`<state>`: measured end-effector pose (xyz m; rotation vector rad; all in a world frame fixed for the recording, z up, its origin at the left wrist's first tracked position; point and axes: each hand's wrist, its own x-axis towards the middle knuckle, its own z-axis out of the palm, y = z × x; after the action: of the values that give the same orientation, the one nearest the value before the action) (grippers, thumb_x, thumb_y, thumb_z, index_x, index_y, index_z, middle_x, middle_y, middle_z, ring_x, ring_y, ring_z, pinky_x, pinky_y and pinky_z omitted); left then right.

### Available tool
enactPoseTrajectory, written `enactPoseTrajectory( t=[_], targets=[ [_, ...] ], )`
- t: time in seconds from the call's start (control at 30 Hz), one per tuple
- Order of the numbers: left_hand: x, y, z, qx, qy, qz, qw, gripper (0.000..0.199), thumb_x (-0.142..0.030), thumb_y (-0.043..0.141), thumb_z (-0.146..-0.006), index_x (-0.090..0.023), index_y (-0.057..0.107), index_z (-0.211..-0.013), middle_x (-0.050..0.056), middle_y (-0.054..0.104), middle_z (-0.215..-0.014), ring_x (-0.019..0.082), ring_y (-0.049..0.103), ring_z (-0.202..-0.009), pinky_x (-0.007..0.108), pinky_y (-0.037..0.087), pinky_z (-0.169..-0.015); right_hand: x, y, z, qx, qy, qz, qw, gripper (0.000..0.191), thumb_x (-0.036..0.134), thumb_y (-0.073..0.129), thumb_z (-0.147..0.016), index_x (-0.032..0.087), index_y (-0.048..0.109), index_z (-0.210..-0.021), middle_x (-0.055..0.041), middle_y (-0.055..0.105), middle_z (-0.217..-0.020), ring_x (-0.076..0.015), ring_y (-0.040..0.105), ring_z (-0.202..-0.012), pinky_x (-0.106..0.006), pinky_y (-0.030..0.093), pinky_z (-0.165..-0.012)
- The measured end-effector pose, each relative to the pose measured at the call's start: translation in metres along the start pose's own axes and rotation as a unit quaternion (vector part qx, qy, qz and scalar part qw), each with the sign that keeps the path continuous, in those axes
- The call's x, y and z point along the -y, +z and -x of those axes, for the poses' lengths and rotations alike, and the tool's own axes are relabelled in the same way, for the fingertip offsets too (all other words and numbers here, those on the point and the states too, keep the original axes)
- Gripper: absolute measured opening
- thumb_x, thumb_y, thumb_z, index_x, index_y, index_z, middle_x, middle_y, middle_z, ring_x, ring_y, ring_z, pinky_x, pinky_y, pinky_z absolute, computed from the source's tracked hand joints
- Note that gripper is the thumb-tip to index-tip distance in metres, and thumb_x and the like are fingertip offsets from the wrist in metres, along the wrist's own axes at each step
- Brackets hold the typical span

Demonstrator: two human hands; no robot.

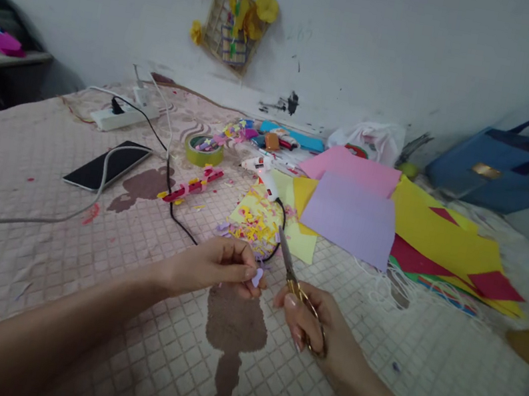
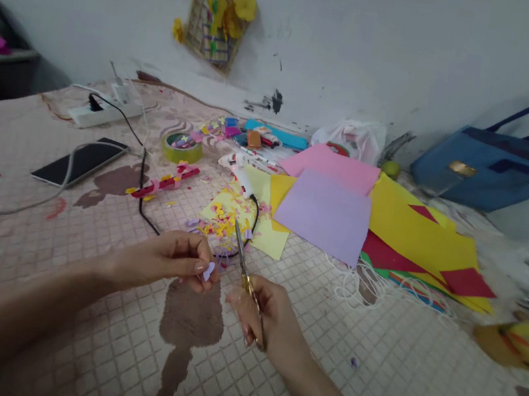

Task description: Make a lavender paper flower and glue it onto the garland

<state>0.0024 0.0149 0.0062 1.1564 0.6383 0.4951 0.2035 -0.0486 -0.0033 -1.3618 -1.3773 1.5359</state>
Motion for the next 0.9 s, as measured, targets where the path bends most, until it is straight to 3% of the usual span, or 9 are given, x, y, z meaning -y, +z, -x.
enactPoseTrajectory(
  t=[0.2, 0.6, 0.9],
  targets=[
    [0.000, 0.013, 0.002, 0.016, 0.001, -0.049, 0.999, 0.016, -0.026, 0.058, -0.080, -0.011, 0.053, -0.076, 0.002, 0.060, -0.069, 0.007, 0.056, -0.060, 0.021, 0.047, -0.060, 0.002, 0.005, -0.004, -0.015, -0.015, 0.026, 0.999, 0.020, 0.035, 0.055, -0.078, 0.015, 0.057, -0.077, 0.0078, 0.041, -0.047, -0.0052, 0.037, -0.037, -0.017, 0.031, -0.036],
    [0.011, 0.020, 0.001, 0.028, -0.022, -0.078, 0.996, 0.020, -0.031, 0.058, -0.078, -0.012, 0.051, -0.077, 0.002, 0.059, -0.072, 0.008, 0.055, -0.060, 0.023, 0.046, -0.060, 0.000, 0.007, -0.003, 0.018, -0.024, -0.011, 0.999, 0.014, 0.029, 0.058, -0.076, 0.015, 0.056, -0.075, 0.0091, 0.042, -0.044, -0.0043, 0.034, -0.036, -0.015, 0.030, -0.035],
    [0.008, 0.021, 0.001, 0.033, -0.035, -0.102, 0.994, 0.022, -0.034, 0.059, -0.076, -0.012, 0.055, -0.076, 0.001, 0.058, -0.070, 0.008, 0.054, -0.060, 0.022, 0.045, -0.059, 0.005, 0.008, -0.003, 0.040, -0.025, -0.016, 0.999, 0.014, 0.030, 0.057, -0.075, 0.017, 0.051, -0.073, 0.0088, 0.042, -0.048, -0.0042, 0.034, -0.037, -0.014, 0.031, -0.034]
  ],
)
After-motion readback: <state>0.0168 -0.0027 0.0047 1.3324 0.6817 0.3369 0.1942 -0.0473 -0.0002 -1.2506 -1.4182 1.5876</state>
